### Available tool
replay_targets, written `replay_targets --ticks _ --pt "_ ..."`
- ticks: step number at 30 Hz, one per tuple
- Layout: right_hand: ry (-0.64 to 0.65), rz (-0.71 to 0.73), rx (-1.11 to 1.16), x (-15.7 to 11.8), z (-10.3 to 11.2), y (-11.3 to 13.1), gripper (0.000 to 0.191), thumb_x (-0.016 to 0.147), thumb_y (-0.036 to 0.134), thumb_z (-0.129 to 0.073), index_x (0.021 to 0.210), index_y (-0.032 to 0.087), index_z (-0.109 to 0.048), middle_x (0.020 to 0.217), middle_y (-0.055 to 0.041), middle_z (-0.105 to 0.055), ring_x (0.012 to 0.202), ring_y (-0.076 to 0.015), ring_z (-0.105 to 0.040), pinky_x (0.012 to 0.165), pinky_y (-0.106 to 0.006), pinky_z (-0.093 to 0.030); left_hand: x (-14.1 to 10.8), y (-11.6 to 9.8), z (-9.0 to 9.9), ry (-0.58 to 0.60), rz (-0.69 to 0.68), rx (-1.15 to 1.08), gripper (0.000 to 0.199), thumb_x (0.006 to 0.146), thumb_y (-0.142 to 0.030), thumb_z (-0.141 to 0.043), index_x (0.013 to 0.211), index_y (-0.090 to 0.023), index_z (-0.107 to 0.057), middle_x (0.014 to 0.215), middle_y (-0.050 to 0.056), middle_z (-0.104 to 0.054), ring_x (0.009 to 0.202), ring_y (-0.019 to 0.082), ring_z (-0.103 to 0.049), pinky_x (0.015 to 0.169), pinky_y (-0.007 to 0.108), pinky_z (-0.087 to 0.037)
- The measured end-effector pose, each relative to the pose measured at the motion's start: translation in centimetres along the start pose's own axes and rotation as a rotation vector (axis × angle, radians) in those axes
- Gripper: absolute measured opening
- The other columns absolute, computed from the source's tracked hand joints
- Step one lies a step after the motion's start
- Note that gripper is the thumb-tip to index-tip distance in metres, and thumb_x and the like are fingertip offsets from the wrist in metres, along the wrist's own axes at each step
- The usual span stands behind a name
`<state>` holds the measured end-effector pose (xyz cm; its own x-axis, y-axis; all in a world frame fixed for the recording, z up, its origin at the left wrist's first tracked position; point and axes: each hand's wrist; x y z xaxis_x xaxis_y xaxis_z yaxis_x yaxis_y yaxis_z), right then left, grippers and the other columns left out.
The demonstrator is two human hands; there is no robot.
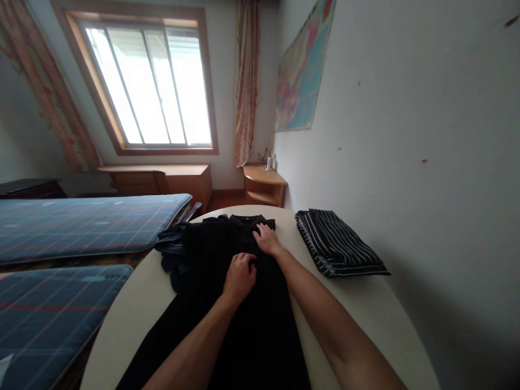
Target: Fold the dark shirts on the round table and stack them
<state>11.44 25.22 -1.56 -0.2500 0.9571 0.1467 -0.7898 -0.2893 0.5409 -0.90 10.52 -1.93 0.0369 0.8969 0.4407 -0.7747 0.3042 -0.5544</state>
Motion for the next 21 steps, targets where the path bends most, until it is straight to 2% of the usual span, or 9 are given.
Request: replay_targets --ticks 2,5,11,14,17,21 --pt "0.017 -0.034 -0.054 0.1 -0.1 0.0 0.067 0.099 0.050 -0.036 0.151 0.009 -0.037 0.160 -0.0177 -0.027 0.149 -0.0347 -0.018 0.120 -0.053 -0.010 0.0 -0.1 0.0 0.008 0.008 0.002 0.027 0.085 -0.008 -0.053 0.106 -0.017 -0.068 0.109 0.009 -0.068 0.112 0.025 -0.056 0.102 0.041 -0.046" --pt "0.057 -0.021 -0.108 0.6 -0.1 -0.2 0.066 0.099 0.054 -0.036 0.149 0.011 -0.041 0.158 -0.0160 -0.033 0.149 -0.0336 -0.021 0.120 -0.052 -0.012 0.0 -0.1 0.1 0.020 0.015 0.005 0.026 0.086 -0.008 -0.053 0.106 -0.016 -0.068 0.109 0.009 -0.068 0.112 0.025 -0.056 0.103 0.040 -0.045" --pt "-0.009 0.080 -0.128 1.9 0.9 -0.9 0.052 0.102 0.036 -0.034 0.143 0.007 -0.046 0.148 -0.0146 -0.049 0.139 -0.0194 -0.040 0.116 -0.029 -0.025 0.0 -0.3 0.3 0.022 0.013 0.007 0.027 0.084 -0.007 -0.054 0.106 -0.016 -0.067 0.109 0.009 -0.067 0.111 0.025 -0.056 0.102 0.040 -0.046" --pt "-0.040 0.120 -0.158 2.6 1.8 -1.5 0.044 0.102 0.029 -0.034 0.139 0.010 -0.050 0.143 -0.0111 -0.054 0.133 -0.0147 -0.046 0.113 -0.023 -0.028 -0.1 -0.4 0.4 0.022 0.014 -0.001 0.027 0.084 -0.008 -0.054 0.106 -0.018 -0.067 0.109 0.008 -0.067 0.111 0.025 -0.055 0.101 0.040 -0.046" --pt "-0.077 0.092 -0.213 3.6 2.7 -2.2 0.044 0.101 0.018 -0.029 0.138 0.010 -0.051 0.142 -0.0126 -0.054 0.131 -0.0180 -0.047 0.112 -0.028 -0.029 -0.1 -0.6 0.4 0.024 0.018 -0.003 0.029 0.083 -0.007 -0.054 0.106 -0.019 -0.067 0.109 0.007 -0.067 0.112 0.025 -0.054 0.101 0.040 -0.046" --pt "-0.066 0.045 -0.297 4.7 3.8 -3.3 0.044 0.098 0.015 -0.034 0.135 0.013 -0.057 0.135 -0.0131 -0.060 0.126 -0.0245 -0.050 0.107 -0.034 -0.035 -0.1 -0.8 0.5 0.013 0.025 -0.012 0.029 0.083 -0.008 -0.053 0.106 -0.020 -0.067 0.108 0.007 -0.067 0.112 0.025 -0.054 0.101 0.040 -0.046"
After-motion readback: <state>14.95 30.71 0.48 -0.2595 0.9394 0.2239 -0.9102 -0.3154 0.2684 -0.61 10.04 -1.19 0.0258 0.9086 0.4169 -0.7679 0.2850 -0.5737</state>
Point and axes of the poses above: each hand's wrist, its own x-axis towards the middle knuckle, its own z-axis out of the back of the hand, y = z × x
